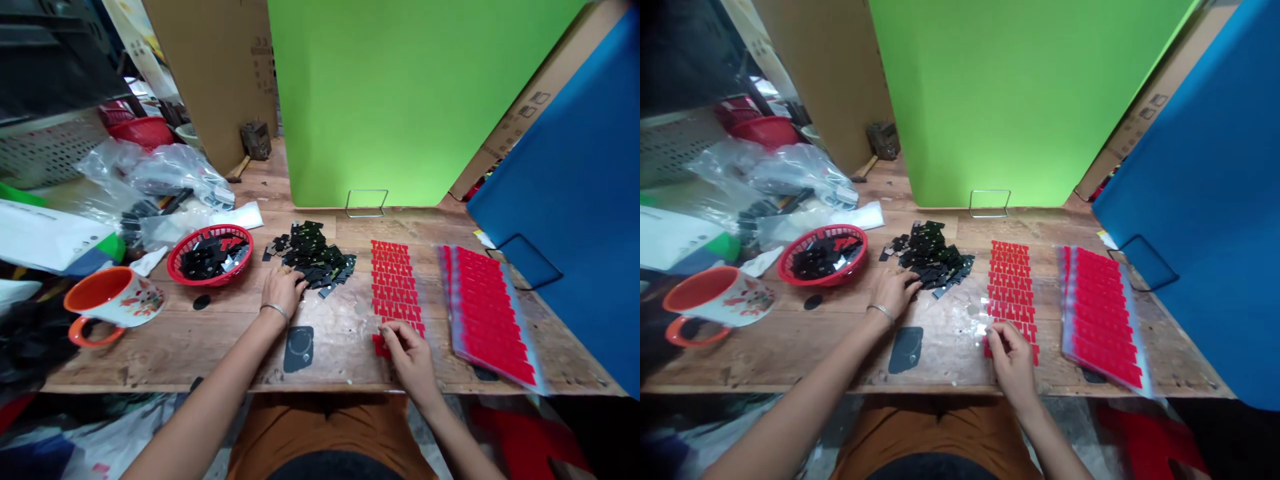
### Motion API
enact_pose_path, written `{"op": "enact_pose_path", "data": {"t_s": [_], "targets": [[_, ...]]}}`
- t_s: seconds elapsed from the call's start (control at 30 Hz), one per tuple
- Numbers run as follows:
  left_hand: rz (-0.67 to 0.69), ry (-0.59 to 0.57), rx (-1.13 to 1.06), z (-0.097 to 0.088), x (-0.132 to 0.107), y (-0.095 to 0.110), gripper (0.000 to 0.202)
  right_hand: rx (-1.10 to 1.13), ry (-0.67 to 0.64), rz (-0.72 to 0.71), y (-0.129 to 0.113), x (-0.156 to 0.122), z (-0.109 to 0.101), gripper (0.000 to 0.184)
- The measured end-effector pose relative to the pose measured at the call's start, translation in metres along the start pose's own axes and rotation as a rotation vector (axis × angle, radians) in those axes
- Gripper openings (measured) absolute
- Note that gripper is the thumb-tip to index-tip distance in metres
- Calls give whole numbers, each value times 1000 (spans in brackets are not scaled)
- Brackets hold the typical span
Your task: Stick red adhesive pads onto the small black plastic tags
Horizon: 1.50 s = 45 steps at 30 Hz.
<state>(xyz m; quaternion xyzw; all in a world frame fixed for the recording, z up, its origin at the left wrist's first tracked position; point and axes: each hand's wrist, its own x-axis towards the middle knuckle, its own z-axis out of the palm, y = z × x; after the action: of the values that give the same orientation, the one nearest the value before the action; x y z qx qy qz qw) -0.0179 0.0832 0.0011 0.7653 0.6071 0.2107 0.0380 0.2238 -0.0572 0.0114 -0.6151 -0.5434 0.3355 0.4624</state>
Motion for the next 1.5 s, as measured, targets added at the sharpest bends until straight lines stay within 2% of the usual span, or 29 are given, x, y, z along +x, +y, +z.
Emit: {"op": "enact_pose_path", "data": {"t_s": [0.17,0.3,0.37,0.5,0.6,0.8,1.1,1.2,1.3,1.37,1.5], "targets": [[28,-12,-42,-15,-5,10,28,-30,-21,-23,-2,0,2,19],[86,-169,-143,-25,-31,36,29,-147,-70,-208,-7,3,10,19],[154,-217,-111,-23,-47,51,29,-269,-99,-338,-7,5,17,28],[233,-165,-33,-10,-72,68,28,-543,-173,-500,-3,10,31,43],[248,-118,-53,-1,-82,68,23,-641,-222,-523,0,12,36,43],[245,-73,-191,7,-91,59,17,-614,-221,-543,2,9,36,39],[212,-106,-219,9,-88,59,19,-607,-222,-500,5,3,37,39],[150,-147,-269,6,-85,59,19,-502,-184,-472,1,7,27,37],[-14,-203,-421,0,-80,62,19,-368,-46,-337,1,19,1,28],[-156,-252,-595,-5,-76,69,21,-363,-2,-227,6,29,-18,17],[-406,-412,-1058,-7,-67,92,27,-477,-64,-139,16,42,-42,11]]}}
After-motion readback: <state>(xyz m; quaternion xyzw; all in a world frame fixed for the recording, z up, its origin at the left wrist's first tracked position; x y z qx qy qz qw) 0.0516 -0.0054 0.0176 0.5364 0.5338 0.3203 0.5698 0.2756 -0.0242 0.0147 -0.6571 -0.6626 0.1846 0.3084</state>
